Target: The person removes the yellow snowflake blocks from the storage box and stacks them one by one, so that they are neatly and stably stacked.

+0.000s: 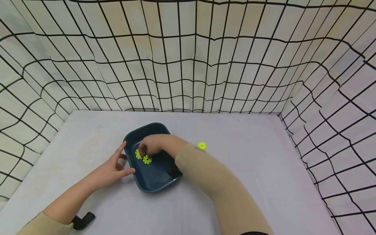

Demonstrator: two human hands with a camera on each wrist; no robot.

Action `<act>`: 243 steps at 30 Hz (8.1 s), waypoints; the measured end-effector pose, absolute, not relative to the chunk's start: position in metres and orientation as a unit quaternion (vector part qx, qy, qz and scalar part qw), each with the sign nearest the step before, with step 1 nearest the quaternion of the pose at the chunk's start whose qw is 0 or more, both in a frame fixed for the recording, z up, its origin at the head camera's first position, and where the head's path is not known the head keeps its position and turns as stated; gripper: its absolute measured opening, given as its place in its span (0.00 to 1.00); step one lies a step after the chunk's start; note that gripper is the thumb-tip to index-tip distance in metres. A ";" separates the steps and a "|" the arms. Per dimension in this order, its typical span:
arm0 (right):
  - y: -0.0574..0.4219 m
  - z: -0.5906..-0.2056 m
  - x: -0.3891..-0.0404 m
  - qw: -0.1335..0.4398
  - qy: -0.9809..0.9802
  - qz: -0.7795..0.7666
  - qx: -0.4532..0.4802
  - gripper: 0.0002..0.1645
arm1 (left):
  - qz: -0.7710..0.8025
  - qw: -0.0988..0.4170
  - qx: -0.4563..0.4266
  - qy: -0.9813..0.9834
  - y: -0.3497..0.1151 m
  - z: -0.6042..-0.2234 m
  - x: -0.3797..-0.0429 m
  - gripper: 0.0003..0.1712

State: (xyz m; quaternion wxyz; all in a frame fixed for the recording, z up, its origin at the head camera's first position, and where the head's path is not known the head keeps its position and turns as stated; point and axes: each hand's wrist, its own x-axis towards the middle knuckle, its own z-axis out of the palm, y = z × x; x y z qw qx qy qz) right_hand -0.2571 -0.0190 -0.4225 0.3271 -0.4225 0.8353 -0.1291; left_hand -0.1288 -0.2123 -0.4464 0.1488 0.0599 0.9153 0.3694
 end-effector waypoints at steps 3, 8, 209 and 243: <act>-0.017 -0.419 -0.259 0.329 0.832 -0.132 -0.426 0.14 | 0.373 0.149 0.061 0.914 -0.212 -0.446 -0.129 0.68; -0.013 -0.412 -0.262 0.328 0.829 -0.137 -0.431 0.14 | 0.376 0.149 0.063 0.912 -0.213 -0.446 -0.129 0.67; 0.090 -0.388 -0.281 0.183 0.839 -0.381 -0.343 0.21 | 0.361 0.145 0.057 0.919 -0.213 -0.452 -0.130 0.68; -0.020 -0.422 -0.266 0.281 0.845 -0.155 -0.427 0.20 | 0.365 0.148 0.064 0.917 -0.215 -0.448 -0.128 0.67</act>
